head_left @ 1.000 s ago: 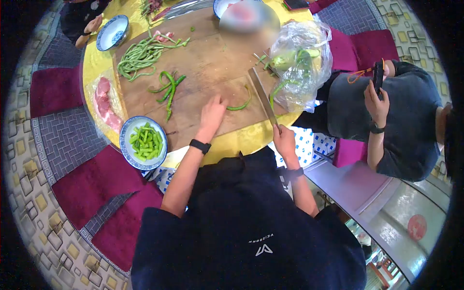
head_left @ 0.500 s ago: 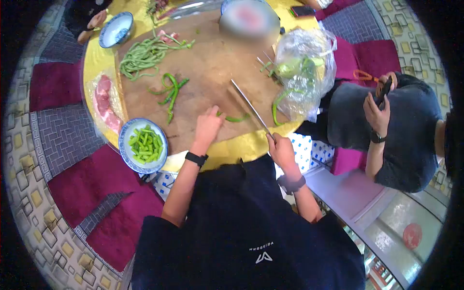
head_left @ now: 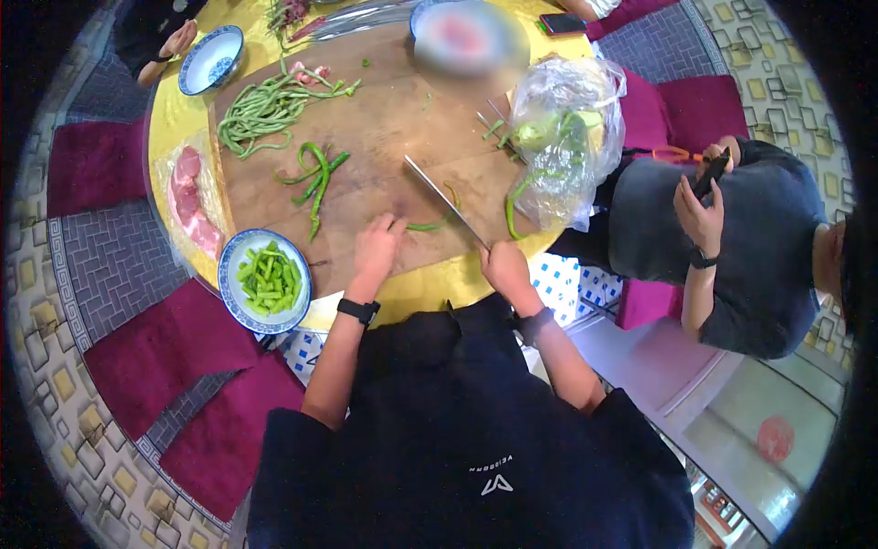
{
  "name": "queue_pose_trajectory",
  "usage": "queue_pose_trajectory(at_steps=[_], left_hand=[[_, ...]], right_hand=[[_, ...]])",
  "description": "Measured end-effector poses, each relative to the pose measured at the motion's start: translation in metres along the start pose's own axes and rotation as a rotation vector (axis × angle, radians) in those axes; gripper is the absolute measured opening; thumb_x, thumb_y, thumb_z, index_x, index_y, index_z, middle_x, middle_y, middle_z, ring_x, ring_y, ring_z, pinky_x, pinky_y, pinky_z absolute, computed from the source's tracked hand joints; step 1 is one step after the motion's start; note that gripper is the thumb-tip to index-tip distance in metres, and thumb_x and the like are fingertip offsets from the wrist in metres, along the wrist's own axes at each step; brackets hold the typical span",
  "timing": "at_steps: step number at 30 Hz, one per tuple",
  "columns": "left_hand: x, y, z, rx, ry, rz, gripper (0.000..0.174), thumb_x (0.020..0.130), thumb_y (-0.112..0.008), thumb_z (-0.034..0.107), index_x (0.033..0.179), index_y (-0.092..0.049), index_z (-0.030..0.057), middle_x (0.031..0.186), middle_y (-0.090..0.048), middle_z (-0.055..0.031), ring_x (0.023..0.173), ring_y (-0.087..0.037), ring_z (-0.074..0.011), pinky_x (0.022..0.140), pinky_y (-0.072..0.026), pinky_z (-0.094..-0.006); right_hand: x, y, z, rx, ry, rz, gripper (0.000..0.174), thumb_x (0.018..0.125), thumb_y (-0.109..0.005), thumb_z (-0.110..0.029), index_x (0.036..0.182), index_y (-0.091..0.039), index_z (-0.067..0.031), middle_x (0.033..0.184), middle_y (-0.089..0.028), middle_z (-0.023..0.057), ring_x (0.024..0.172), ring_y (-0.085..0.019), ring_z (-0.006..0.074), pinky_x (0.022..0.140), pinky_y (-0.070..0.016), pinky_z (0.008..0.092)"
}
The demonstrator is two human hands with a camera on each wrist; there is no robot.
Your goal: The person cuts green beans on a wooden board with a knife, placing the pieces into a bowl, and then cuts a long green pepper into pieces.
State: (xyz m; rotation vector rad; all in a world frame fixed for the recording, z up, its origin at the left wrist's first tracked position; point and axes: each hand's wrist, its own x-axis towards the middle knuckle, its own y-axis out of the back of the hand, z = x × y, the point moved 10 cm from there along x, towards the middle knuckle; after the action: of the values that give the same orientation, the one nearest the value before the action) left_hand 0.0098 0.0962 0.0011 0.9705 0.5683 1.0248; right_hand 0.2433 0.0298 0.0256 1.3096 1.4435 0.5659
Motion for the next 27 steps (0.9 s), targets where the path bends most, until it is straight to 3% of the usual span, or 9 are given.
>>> queue_pose_trajectory(at_steps=[7,9,12,21,27], left_hand=[[-0.006,-0.019,0.001,-0.136,0.155,0.123,0.016,0.091,-0.069,0.017,0.104,-0.069,0.0071,0.101,-0.064,-0.0135,0.087,-0.067,-0.0359,0.072,-0.0554,-0.0463],[0.0,-0.027,0.005,-0.175,0.147,0.154,0.015,0.09,-0.07,0.016,0.102,-0.069,0.0065,0.102,-0.064,-0.0131,0.087,-0.067,-0.0354,0.072,-0.0556,-0.0461],[0.003,-0.024,0.017,-0.095,0.109,0.182,0.011,0.091,-0.068,0.02,0.091,-0.068,0.0095,0.098,-0.063,-0.0071,0.081,-0.069,-0.0292,0.064,-0.0564,-0.0438],[-0.001,-0.017,0.019,-0.091,0.06,0.23,0.017,0.089,-0.07,0.019,0.106,-0.075,0.0154,0.095,-0.062,-0.0035,0.078,-0.068,-0.0244,0.062,-0.0561,-0.0404],[-0.001,-0.02,0.015,-0.101,0.046,0.234,0.02,0.088,-0.071,0.018,0.108,-0.075,0.0162,0.095,-0.062,-0.0018,0.078,-0.067,-0.0219,0.06,-0.0548,-0.0385]], right_hand=[[-0.023,0.03,-0.009,0.229,0.009,0.099,0.039,0.098,-0.063,-0.029,0.08,-0.069,0.0049,0.071,-0.063,0.0318,0.07,-0.064,0.051,0.065,-0.0526,0.0542],[-0.027,0.032,-0.021,0.208,0.02,0.092,0.038,0.098,-0.064,-0.027,0.08,-0.068,0.0063,0.068,-0.061,0.0309,0.067,-0.062,0.0501,0.06,-0.0487,0.0536],[-0.026,0.023,-0.025,0.121,0.027,0.09,0.039,0.098,-0.064,-0.027,0.081,-0.068,0.0069,0.068,-0.061,0.0306,0.066,-0.062,0.0499,0.06,-0.0486,0.0539],[-0.019,0.01,-0.026,0.03,-0.028,0.041,0.043,0.099,-0.062,-0.032,0.08,-0.069,0.0057,0.073,-0.064,0.0305,0.07,-0.064,0.0497,0.066,-0.0524,0.0561],[-0.017,0.011,-0.018,0.037,-0.074,-0.02,0.05,0.1,-0.06,-0.037,0.079,-0.071,0.0069,0.075,-0.066,0.032,0.072,-0.066,0.0503,0.069,-0.0541,0.0563]])
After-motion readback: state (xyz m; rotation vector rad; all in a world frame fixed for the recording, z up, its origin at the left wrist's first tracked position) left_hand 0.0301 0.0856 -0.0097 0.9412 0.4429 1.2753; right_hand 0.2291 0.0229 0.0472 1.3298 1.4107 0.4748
